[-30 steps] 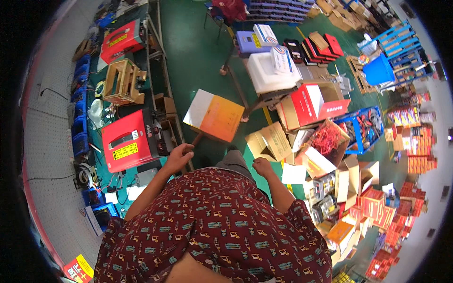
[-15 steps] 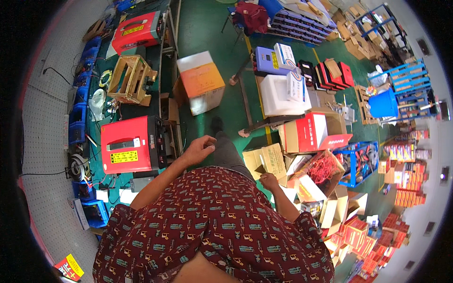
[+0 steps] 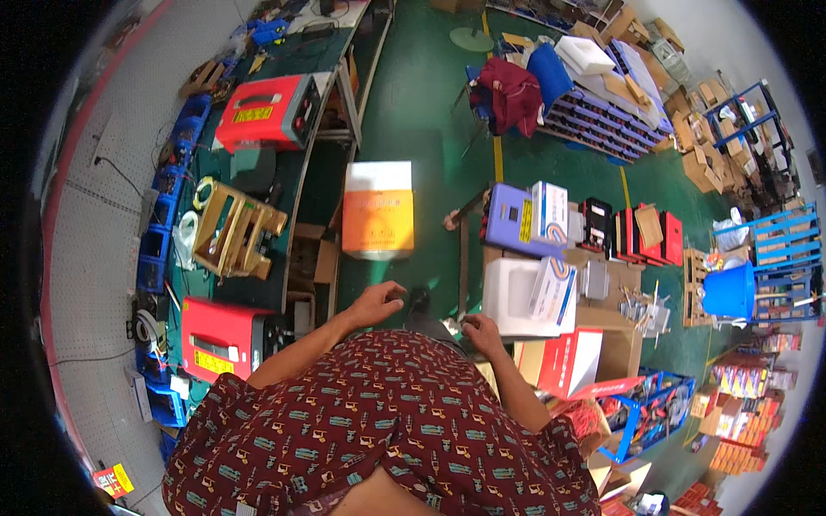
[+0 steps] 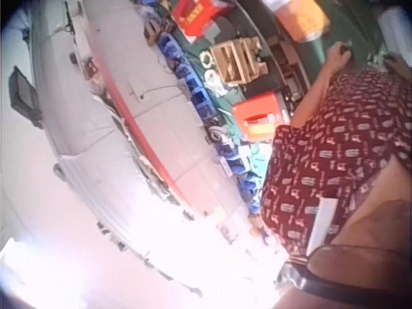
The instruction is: The person uses a cordless drill to fasten screws into a red rectangular device on a workbench. They then open the device, connect a power adapter to a black internal unit, and place the unit back inside the casing.
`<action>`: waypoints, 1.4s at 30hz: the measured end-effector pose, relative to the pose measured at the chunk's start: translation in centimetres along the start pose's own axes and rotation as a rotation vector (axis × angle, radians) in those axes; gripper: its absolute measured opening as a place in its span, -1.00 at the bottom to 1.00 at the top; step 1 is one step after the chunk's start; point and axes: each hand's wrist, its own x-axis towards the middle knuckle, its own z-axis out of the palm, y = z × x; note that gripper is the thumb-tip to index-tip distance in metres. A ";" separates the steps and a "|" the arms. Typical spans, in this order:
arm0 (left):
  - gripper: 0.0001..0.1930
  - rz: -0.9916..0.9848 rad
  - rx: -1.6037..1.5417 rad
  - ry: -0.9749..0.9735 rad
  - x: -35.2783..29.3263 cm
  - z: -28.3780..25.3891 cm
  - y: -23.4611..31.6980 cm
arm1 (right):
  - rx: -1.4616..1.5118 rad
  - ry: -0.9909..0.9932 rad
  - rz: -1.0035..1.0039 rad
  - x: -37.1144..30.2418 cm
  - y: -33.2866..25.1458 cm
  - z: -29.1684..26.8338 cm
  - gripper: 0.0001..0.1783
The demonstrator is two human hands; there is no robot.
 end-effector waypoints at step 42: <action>-0.61 -0.155 0.038 0.280 49.2 -46.1 3.0 | 0.054 -0.034 0.120 59.0 -37.7 -12.5 -0.56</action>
